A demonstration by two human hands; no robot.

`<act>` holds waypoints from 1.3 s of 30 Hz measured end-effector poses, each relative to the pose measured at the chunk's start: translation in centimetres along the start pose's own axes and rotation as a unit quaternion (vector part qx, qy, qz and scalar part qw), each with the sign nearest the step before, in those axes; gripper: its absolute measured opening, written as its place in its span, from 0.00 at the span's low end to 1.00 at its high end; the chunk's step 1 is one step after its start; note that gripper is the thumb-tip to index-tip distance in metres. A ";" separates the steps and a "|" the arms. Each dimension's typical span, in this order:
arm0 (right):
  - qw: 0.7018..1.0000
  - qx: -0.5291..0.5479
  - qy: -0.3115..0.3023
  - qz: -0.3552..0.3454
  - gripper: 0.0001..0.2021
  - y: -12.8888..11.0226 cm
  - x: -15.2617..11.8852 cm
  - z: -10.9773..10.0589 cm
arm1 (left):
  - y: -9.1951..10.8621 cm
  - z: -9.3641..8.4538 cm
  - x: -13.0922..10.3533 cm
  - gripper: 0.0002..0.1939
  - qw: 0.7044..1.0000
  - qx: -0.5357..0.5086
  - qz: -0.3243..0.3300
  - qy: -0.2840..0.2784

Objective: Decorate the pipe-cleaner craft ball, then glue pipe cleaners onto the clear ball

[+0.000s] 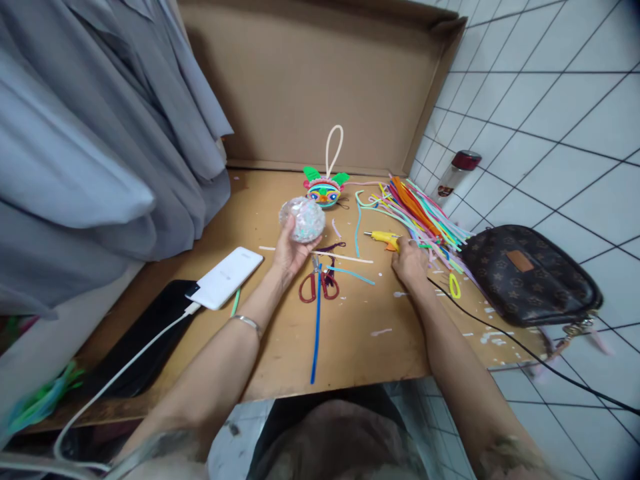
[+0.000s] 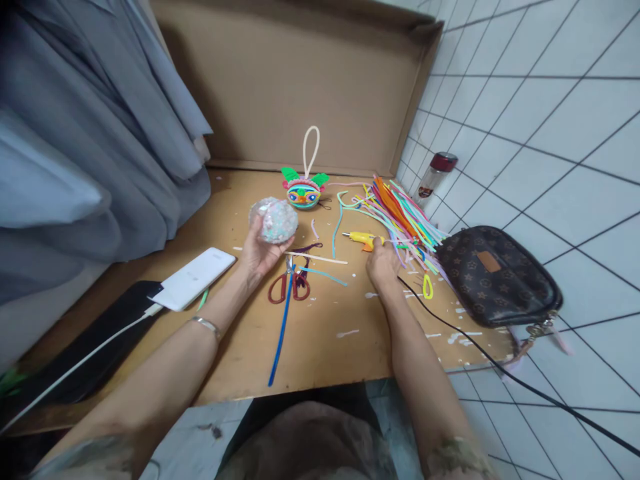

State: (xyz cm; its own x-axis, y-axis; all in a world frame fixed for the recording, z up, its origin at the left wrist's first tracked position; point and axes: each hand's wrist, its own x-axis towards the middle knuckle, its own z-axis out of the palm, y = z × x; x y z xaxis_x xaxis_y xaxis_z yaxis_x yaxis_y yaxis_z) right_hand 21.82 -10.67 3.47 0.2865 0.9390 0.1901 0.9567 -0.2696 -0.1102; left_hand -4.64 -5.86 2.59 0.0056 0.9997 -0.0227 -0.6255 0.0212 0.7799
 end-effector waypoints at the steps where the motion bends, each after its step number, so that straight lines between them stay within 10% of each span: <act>1: 1.000 -0.003 -0.003 0.004 0.19 0.1 0.1 0.1 | -0.2 0.1 0.0 0.34 1.000 0.004 0.006 0.005; 9: 0.996 -0.036 0.062 0.062 0.20 0.0 0.4 0.5 | 0.0 -1.2 0.7 0.36 0.995 0.006 0.082 0.059; 13: 0.987 0.031 0.092 -0.131 0.27 -0.8 -1.9 0.8 | -0.1 -1.3 0.6 0.37 0.994 0.004 0.094 0.058; 17: 0.963 0.089 -0.041 -0.252 0.30 -3.4 -3.5 1.9 | 0.0 -0.7 0.0 0.36 0.994 0.025 0.084 0.062; 28: 0.996 0.026 -0.067 -0.057 0.15 -8.1 -0.6 0.2 | 0.3 -1.2 -0.5 0.32 0.995 0.017 0.079 0.051; 39: 0.993 0.006 -0.112 -0.030 0.17 -6.8 -1.6 -0.8 | -0.4 -1.6 0.0 0.32 0.993 -0.058 0.083 0.059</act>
State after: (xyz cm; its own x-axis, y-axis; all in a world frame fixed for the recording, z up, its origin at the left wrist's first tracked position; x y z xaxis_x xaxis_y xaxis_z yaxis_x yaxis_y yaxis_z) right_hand 14.92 -10.54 4.73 0.2081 0.9778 -0.0254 0.9707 -0.2096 -0.1175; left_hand -5.63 -5.86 1.27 -0.1919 0.9812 0.0218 -0.6958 -0.1517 0.7020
